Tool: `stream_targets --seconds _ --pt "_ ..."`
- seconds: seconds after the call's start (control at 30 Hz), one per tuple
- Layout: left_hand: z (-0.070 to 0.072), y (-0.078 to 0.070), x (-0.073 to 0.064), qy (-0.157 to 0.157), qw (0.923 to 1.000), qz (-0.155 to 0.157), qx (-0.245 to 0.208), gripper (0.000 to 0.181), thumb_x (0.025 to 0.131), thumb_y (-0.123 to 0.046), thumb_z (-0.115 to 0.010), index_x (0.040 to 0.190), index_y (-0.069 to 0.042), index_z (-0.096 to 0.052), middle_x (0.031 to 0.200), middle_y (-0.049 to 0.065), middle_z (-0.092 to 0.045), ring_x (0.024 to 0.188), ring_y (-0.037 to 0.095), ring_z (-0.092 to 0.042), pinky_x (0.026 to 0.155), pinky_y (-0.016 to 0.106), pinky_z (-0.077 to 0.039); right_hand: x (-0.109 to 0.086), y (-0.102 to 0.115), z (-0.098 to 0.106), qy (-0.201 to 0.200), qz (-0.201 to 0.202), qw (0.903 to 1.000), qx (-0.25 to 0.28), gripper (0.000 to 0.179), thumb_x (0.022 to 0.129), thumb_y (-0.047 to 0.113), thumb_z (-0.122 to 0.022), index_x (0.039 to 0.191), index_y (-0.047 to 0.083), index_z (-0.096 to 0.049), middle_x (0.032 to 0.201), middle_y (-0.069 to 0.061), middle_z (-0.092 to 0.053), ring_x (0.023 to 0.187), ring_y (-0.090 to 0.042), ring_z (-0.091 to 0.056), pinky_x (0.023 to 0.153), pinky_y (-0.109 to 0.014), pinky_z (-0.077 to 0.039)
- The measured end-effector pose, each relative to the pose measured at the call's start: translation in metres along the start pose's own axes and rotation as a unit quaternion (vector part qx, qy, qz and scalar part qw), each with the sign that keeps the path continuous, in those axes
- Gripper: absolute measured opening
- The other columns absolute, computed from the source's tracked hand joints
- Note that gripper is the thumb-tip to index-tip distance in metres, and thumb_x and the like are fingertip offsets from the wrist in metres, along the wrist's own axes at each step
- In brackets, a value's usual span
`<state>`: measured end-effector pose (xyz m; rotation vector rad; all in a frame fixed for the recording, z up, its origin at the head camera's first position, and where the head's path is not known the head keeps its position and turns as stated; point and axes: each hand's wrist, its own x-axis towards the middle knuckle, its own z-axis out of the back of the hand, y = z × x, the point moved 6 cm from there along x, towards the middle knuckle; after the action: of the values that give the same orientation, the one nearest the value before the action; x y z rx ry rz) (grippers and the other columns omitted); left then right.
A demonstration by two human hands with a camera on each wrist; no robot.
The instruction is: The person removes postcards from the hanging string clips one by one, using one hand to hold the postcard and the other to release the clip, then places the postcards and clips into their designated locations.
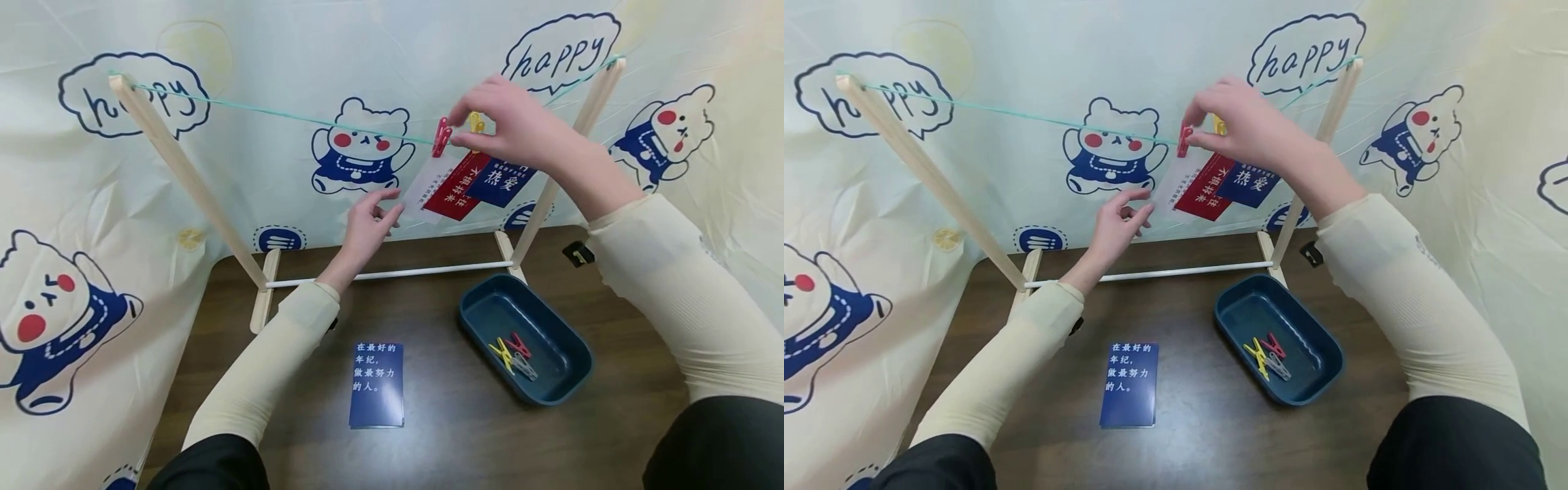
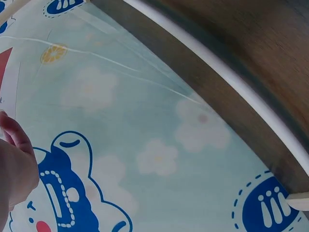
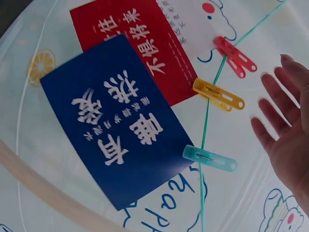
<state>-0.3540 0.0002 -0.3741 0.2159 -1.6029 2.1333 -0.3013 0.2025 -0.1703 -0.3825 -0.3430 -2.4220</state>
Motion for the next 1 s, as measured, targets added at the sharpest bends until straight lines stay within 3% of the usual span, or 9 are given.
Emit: stream_targets --seconds 0.17,0.37,0.5,0.7,1.0 --pt "-0.006 0.003 0.004 0.003 0.9999 0.001 -0.013 0.039 0.102 -0.02 -0.07 0.138 -0.009 -0.064 0.134 0.008 -0.067 0.073 0.022 -0.067 0.063 0.024 -0.057 0.019 -0.009 -0.006 0.049 -0.048 0.9974 -0.02 0.051 0.099 0.034 -0.071 0.141 0.007 -0.062 0.148 -0.015 -0.058 0.145 -0.033 -0.037 0.121 -0.054 -0.032" --pt "-0.008 0.004 0.011 0.004 0.9995 0.003 -0.031 0.037 0.102 -0.022 -0.069 0.136 -0.009 -0.065 0.13 0.007 -0.067 0.08 0.037 -0.068 0.066 0.024 -0.058 0.025 -0.02 -0.014 0.093 -0.093 0.9911 -0.021 0.055 0.1 0.039 -0.067 0.147 0.01 -0.058 0.153 -0.015 -0.052 0.15 -0.034 -0.031 0.122 -0.062 -0.026" --pt "-0.011 0.001 0.012 0.004 0.9995 0.003 -0.031 0.032 0.102 -0.023 -0.07 0.131 -0.011 -0.069 0.126 0.007 -0.068 0.082 0.041 -0.067 0.067 0.025 -0.058 0.025 -0.024 -0.016 0.09 -0.1 0.9909 -0.009 0.054 0.101 0.039 -0.066 0.146 0.01 -0.059 0.15 -0.014 -0.056 0.149 -0.033 -0.034 0.12 -0.06 -0.031" --pt "-0.015 -0.001 0.013 0.001 0.9998 -0.003 -0.02 0.024 0.102 -0.02 -0.069 0.123 -0.007 -0.072 0.114 0.01 -0.07 0.072 0.027 -0.065 0.065 0.025 -0.057 0.025 -0.027 -0.017 0.076 -0.1 0.9919 0.021 0.05 0.102 0.04 -0.065 0.143 0.01 -0.063 0.146 -0.012 -0.059 0.143 -0.03 -0.041 0.116 -0.054 -0.041" --pt "-0.013 -0.005 0.012 -0.003 0.9995 -0.009 -0.031 0.022 0.103 -0.017 -0.067 0.121 -0.004 -0.073 0.109 0.012 -0.071 0.07 0.024 -0.063 0.064 0.023 -0.055 0.026 -0.032 -0.02 0.056 -0.115 0.9895 0.068 0.042 0.102 0.036 -0.068 0.134 0.01 -0.068 0.134 -0.008 -0.069 0.13 -0.024 -0.052 0.107 -0.048 -0.049"
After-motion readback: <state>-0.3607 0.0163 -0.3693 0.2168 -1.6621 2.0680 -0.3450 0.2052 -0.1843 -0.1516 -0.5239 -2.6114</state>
